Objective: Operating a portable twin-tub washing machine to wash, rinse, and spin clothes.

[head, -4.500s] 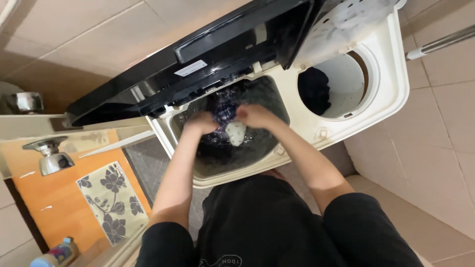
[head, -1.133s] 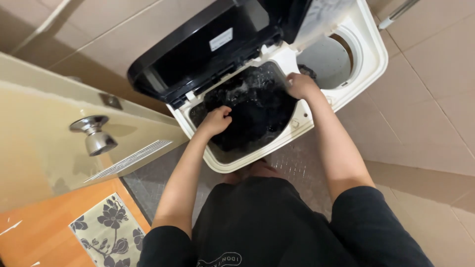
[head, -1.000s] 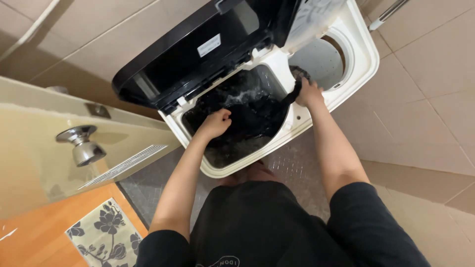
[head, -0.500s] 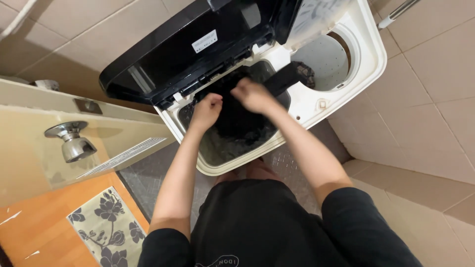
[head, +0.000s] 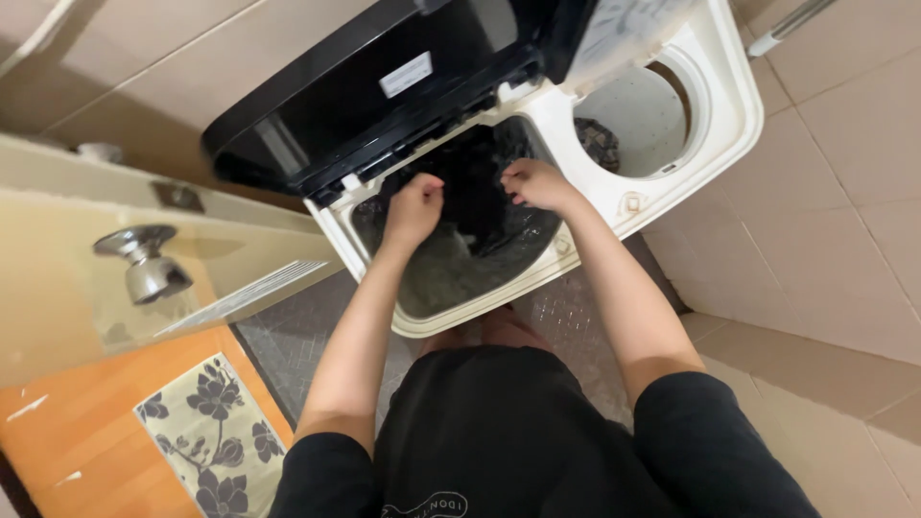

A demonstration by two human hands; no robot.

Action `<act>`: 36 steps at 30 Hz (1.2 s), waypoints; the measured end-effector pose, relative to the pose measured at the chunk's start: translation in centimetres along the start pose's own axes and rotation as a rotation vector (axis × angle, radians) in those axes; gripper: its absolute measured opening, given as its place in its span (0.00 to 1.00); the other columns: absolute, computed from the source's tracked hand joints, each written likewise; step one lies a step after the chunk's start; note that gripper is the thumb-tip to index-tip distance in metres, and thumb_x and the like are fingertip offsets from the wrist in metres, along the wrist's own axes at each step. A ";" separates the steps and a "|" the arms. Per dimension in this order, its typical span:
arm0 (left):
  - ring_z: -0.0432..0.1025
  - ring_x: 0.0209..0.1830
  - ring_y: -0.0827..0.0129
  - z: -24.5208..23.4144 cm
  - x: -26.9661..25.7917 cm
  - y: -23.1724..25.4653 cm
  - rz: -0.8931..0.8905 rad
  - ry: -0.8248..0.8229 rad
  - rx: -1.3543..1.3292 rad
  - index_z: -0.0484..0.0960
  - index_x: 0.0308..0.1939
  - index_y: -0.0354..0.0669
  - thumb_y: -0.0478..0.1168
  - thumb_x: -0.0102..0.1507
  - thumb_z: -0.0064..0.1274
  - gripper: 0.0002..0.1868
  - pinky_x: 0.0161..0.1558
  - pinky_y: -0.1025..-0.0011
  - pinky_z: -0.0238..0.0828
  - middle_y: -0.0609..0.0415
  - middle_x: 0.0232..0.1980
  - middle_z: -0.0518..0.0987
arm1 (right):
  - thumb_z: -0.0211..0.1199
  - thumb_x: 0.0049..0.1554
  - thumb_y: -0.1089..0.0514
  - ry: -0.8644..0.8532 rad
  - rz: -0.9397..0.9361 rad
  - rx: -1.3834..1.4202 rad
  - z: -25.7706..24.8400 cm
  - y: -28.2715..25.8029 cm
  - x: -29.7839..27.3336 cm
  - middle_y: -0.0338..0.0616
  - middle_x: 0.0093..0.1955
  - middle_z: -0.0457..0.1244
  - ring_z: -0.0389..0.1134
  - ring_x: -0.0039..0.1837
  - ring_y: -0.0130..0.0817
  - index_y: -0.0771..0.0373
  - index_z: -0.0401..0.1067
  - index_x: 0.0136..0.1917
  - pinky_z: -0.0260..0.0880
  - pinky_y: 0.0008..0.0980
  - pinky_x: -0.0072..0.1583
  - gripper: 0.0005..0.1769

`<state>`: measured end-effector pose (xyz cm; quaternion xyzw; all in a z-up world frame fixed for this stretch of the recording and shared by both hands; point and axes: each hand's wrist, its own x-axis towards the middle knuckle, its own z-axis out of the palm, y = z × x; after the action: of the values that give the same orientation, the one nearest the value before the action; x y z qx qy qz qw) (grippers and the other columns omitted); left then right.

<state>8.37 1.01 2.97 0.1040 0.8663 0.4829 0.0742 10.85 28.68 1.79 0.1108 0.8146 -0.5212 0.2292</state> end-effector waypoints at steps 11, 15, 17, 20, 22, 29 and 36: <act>0.80 0.46 0.53 17.9 7.6 10.2 0.264 -0.364 0.016 0.81 0.47 0.42 0.37 0.66 0.53 0.07 0.48 0.60 0.76 0.46 0.43 0.84 | 0.58 0.62 0.52 0.296 0.236 0.356 -15.1 7.9 -5.3 0.41 0.50 0.71 0.74 0.47 0.31 0.63 0.71 0.60 0.75 0.32 0.48 0.17; 0.77 0.49 0.52 23.1 11.5 13.2 0.207 -0.525 0.208 0.78 0.54 0.40 0.39 0.70 0.47 0.11 0.49 0.59 0.75 0.45 0.50 0.80 | 0.58 0.61 0.53 0.350 0.306 0.367 -19.8 15.1 -2.6 0.43 0.48 0.70 0.73 0.45 0.32 0.62 0.72 0.59 0.74 0.34 0.47 0.16; 0.75 0.51 0.50 26.7 14.0 10.5 0.391 -0.517 0.293 0.77 0.55 0.38 0.40 0.70 0.45 0.13 0.48 0.58 0.74 0.43 0.52 0.79 | 0.59 0.60 0.53 0.359 0.337 0.320 -21.5 16.6 -0.7 0.45 0.47 0.71 0.73 0.45 0.34 0.62 0.73 0.58 0.75 0.35 0.48 0.16; 0.74 0.50 0.49 30.4 16.3 7.1 0.692 -0.465 0.423 0.78 0.55 0.38 0.41 0.70 0.44 0.14 0.47 0.57 0.73 0.43 0.51 0.78 | 0.61 0.58 0.53 0.330 0.330 0.095 -21.8 21.0 4.8 0.50 0.47 0.71 0.74 0.47 0.41 0.62 0.76 0.55 0.75 0.38 0.50 0.15; 0.75 0.47 0.50 30.8 17.1 7.5 0.809 -0.430 0.471 0.78 0.53 0.39 0.41 0.69 0.44 0.13 0.46 0.57 0.73 0.45 0.47 0.79 | 0.63 0.58 0.53 0.295 0.292 -0.077 -21.5 24.1 9.4 0.52 0.48 0.72 0.74 0.49 0.45 0.61 0.79 0.54 0.74 0.41 0.52 0.14; 0.72 0.36 0.54 29.8 17.6 10.4 0.640 -0.552 0.495 0.74 0.35 0.43 0.38 0.62 0.55 0.05 0.40 0.55 0.70 0.50 0.32 0.73 | 0.60 0.57 0.57 -0.075 0.467 -0.475 -17.7 29.6 22.6 0.57 0.61 0.69 0.71 0.62 0.54 0.62 0.78 0.60 0.73 0.51 0.61 0.19; 0.73 0.37 0.57 29.9 17.9 11.9 0.640 -0.452 0.442 0.76 0.36 0.44 0.37 0.58 0.57 0.06 0.40 0.59 0.70 0.52 0.33 0.74 | 0.49 0.61 0.39 0.184 0.576 -0.500 -14.1 32.2 29.8 0.50 0.83 0.43 0.45 0.82 0.55 0.53 0.49 0.81 0.55 0.69 0.69 0.40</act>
<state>-0.81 36.12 -3.01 0.4830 0.8349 0.2499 0.0843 -5.16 53.52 -33.56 0.3218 0.8692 -0.2091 0.3118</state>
